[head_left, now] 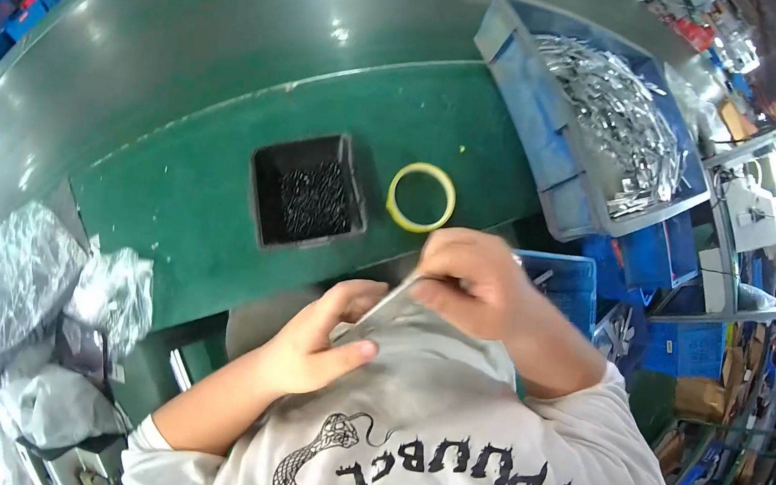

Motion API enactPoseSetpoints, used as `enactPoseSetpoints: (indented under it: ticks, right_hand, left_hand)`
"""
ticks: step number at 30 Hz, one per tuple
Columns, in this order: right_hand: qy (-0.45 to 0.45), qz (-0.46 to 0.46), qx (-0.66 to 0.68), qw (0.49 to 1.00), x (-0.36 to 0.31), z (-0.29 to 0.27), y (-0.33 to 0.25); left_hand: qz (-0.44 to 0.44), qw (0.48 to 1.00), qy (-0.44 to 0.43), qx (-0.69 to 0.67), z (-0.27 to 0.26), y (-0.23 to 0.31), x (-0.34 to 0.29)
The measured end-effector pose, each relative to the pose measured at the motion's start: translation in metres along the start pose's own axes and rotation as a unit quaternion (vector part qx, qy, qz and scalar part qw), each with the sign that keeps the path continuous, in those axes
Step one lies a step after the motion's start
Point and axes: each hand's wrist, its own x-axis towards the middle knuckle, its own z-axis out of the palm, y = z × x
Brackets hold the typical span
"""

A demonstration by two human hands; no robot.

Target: Applying yellow adhesive tape to small metal components at a factory workbench.

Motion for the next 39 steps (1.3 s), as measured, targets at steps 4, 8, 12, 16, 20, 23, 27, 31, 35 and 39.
enactPoseSetpoints:
  ticks: [4, 8, 12, 16, 20, 23, 27, 31, 35, 39]
  right_hand:
    - [-0.035, 0.022, 0.048, 0.998, -0.004, 0.036, 0.035]
    - [0.05, 0.017, -0.061, 0.997, 0.001, 0.019, 0.082]
    - [0.102, 0.033, -0.311, 0.944, -0.009, 0.021, 0.096]
    - [0.071, 0.011, -0.377, 0.923, -0.02, 0.024, 0.094]
    - [0.081, -0.032, -0.308, 0.948, -0.029, 0.033, 0.068]
    - [0.094, -0.064, -0.241, 0.964, -0.036, 0.041, 0.041]
    - [0.092, -0.088, -0.155, 0.98, -0.042, 0.044, 0.028]
    - [0.058, -0.069, -0.125, 0.988, -0.038, 0.042, 0.02]
    - [0.053, -0.076, -0.132, 0.987, -0.037, 0.044, 0.022]
    - [0.055, -0.075, -0.132, 0.987, -0.037, 0.046, 0.024]
  left_hand:
    - [-0.15, 0.987, 0.021, 0.057, 0.004, 0.011, -0.004]
    - [-0.176, 0.969, 0.145, -0.094, 0.002, -0.004, -0.007]
    - [-0.158, 0.959, 0.203, -0.121, -0.001, -0.006, -0.007]
    - [-0.148, 0.961, 0.223, -0.068, -0.001, -0.012, -0.006]
    - [-0.166, 0.959, 0.229, -0.02, -0.002, -0.003, -0.006]
    - [-0.146, 0.962, 0.224, -0.054, 0.003, -0.006, -0.009]
    - [-0.092, 0.981, 0.166, -0.035, 0.002, -0.01, -0.014]
    - [-0.108, 0.974, 0.198, -0.011, 0.009, -0.004, -0.009]
    - [-0.085, 0.973, 0.209, 0.052, 0.008, -0.014, -0.008]
    - [-0.083, 0.972, 0.214, 0.053, 0.008, -0.01, -0.007]
